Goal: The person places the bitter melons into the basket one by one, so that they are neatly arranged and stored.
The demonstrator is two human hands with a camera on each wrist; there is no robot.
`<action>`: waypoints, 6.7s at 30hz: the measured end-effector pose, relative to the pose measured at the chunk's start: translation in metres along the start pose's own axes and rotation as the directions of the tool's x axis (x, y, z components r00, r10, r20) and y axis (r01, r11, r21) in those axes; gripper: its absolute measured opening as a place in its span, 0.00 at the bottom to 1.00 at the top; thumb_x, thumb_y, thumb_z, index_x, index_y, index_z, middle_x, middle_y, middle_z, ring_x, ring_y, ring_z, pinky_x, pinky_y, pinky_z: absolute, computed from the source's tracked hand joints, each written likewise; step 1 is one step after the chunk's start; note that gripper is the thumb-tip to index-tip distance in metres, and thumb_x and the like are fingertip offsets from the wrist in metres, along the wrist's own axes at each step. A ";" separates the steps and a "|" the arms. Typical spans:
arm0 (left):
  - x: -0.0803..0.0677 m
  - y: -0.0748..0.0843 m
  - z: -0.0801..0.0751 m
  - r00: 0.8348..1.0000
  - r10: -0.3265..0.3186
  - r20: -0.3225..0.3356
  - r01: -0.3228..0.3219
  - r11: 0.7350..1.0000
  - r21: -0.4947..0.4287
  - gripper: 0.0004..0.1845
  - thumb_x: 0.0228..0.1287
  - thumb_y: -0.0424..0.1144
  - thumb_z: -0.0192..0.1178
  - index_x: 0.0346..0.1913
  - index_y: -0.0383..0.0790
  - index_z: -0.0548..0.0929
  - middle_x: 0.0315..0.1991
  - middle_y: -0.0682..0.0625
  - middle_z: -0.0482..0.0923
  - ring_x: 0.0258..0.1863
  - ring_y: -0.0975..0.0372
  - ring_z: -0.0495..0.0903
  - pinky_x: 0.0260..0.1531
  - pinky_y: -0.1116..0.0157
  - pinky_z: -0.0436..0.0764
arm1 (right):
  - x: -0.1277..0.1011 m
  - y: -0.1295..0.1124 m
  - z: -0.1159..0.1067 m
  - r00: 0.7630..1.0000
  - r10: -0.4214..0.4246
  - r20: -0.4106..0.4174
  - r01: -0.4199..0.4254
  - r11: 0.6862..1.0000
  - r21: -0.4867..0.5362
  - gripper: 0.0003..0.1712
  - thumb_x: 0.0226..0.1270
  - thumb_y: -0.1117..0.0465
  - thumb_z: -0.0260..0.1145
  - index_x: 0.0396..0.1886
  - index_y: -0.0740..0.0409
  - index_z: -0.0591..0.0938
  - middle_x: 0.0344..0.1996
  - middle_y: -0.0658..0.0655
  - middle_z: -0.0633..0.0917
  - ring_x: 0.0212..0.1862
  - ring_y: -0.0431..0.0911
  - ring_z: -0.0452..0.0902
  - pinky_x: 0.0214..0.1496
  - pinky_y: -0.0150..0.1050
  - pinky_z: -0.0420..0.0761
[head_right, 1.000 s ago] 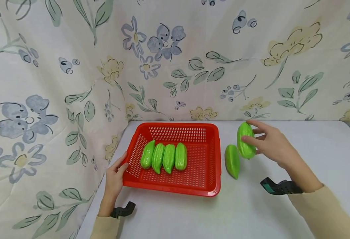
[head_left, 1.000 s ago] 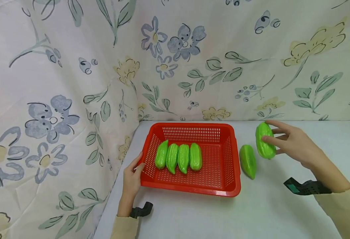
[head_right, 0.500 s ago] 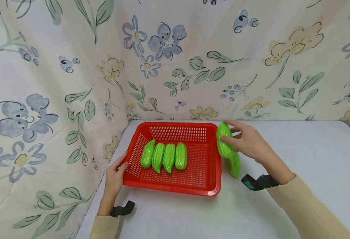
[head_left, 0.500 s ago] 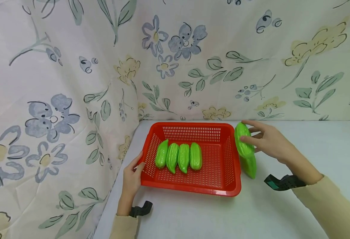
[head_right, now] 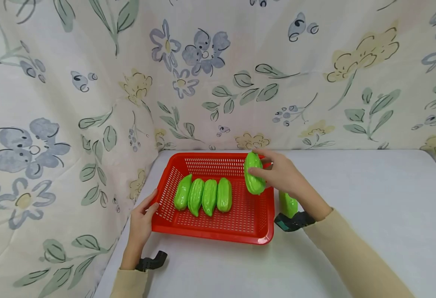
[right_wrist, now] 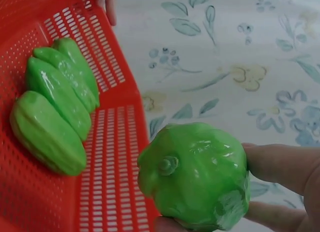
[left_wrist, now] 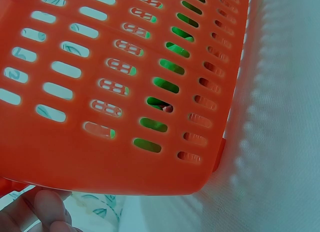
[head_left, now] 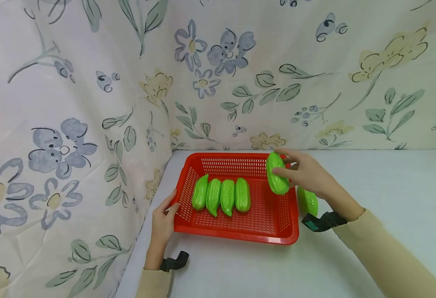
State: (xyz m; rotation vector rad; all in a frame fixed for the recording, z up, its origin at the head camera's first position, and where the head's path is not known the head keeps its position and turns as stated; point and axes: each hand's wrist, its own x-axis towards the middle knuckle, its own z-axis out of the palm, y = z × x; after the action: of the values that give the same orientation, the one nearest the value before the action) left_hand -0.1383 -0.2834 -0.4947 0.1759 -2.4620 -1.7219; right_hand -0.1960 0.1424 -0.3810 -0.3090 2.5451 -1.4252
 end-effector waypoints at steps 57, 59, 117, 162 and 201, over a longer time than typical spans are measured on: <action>0.003 -0.001 0.000 1.000 0.024 -0.004 -0.024 1.000 -0.001 0.25 0.79 0.38 0.53 0.75 0.53 0.75 0.70 0.44 0.77 0.46 0.43 0.85 0.38 0.64 0.90 | 0.074 0.024 0.098 0.935 0.283 0.212 -0.209 0.926 -0.313 0.36 0.72 0.59 0.68 0.73 0.63 0.64 0.51 0.67 0.79 0.36 0.50 0.84 0.26 0.40 0.87; 0.003 -0.002 0.000 1.000 0.020 -0.005 -0.020 1.000 -0.004 0.25 0.79 0.38 0.53 0.75 0.54 0.75 0.70 0.44 0.77 0.46 0.42 0.85 0.38 0.64 0.90 | 0.073 0.025 0.099 0.937 0.279 0.210 -0.204 0.926 -0.317 0.36 0.72 0.59 0.69 0.73 0.63 0.63 0.52 0.67 0.79 0.37 0.51 0.84 0.26 0.40 0.87; -0.002 -0.002 -0.001 1.000 -0.002 -0.015 0.002 1.000 -0.007 0.25 0.79 0.37 0.54 0.75 0.52 0.75 0.68 0.41 0.78 0.45 0.45 0.86 0.39 0.60 0.91 | 0.015 -0.019 0.031 0.998 0.019 0.063 -0.001 0.960 -0.280 0.41 0.73 0.45 0.66 0.76 0.62 0.68 0.56 0.70 0.82 0.38 0.50 0.85 0.39 0.43 0.88; -0.002 -0.002 0.002 0.999 0.009 -0.032 -0.009 1.000 0.009 0.25 0.79 0.37 0.53 0.75 0.52 0.75 0.68 0.41 0.78 0.46 0.43 0.87 0.40 0.57 0.91 | -0.034 0.041 -0.055 0.992 0.112 -0.055 -0.124 0.952 -0.280 0.45 0.75 0.40 0.63 0.77 0.67 0.64 0.60 0.75 0.79 0.36 0.46 0.87 0.35 0.45 0.91; 0.001 -0.003 0.003 1.000 0.010 -0.022 -0.011 1.000 -0.028 0.25 0.79 0.35 0.53 0.75 0.51 0.75 0.69 0.41 0.78 0.45 0.43 0.86 0.39 0.61 0.91 | -0.009 0.123 -0.006 0.976 0.216 0.024 -0.202 0.941 -0.270 0.40 0.73 0.49 0.67 0.74 0.68 0.68 0.60 0.82 0.74 0.42 0.54 0.82 0.34 0.41 0.90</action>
State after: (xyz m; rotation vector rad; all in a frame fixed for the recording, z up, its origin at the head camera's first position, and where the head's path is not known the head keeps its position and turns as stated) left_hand -0.1393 -0.2821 -0.4981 0.1775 -2.4174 -1.7405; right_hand -0.1990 0.2122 -0.4824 -0.1098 2.6339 -0.9876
